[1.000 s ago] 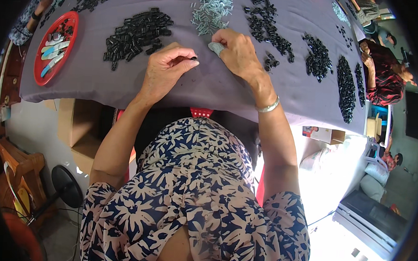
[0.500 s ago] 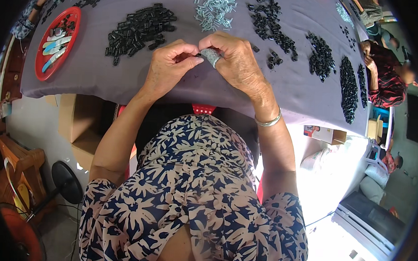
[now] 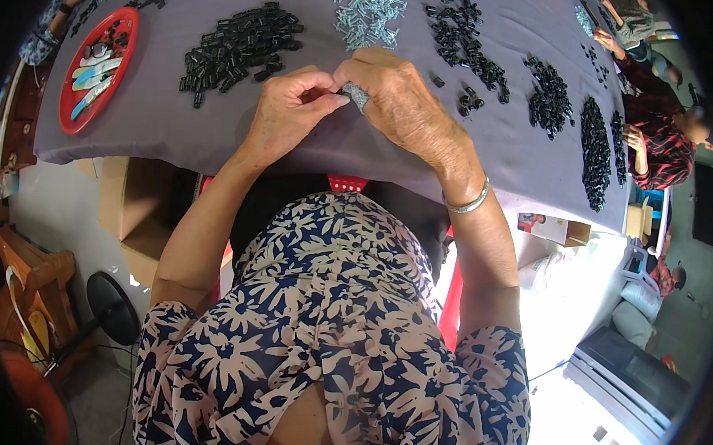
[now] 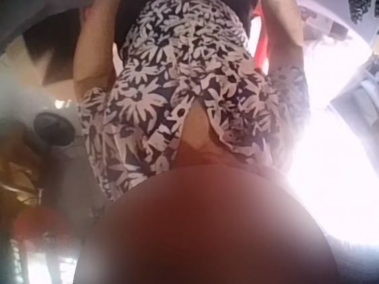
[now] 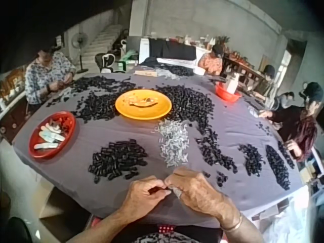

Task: Assembling small black plastic parts onto larger silver components at a production table.

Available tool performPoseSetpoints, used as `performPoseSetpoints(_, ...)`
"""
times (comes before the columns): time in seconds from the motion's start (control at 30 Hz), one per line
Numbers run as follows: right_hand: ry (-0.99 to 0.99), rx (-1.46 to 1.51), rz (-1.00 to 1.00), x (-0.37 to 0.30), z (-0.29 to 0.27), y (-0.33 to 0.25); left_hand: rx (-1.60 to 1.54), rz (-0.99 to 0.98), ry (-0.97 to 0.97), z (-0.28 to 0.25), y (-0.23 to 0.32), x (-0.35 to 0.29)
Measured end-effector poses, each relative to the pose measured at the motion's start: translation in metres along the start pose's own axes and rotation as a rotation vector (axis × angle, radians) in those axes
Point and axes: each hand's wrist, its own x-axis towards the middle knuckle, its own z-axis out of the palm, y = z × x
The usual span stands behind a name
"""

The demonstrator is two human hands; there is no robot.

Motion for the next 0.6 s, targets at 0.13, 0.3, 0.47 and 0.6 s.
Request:
performPoseSetpoints(0.13,-0.029,-0.065,-0.021,0.001,0.0,-0.006,0.01,0.001,-0.014,0.0,0.0,0.0)
performPoseSetpoints(0.3,-0.081,-0.084,-0.107,0.008,0.007,-0.006,0.025,-0.001,-0.036,-0.001,-0.01,0.003)
performPoseSetpoints(0.47,-0.14,-0.021,0.003,0.003,0.003,0.002,0.014,0.0,-0.035,-0.003,-0.01,0.005)
performPoseSetpoints(0.6,-0.044,0.298,0.28,-0.008,0.003,0.0,-0.122,-0.031,-0.059,-0.005,-0.013,0.005)
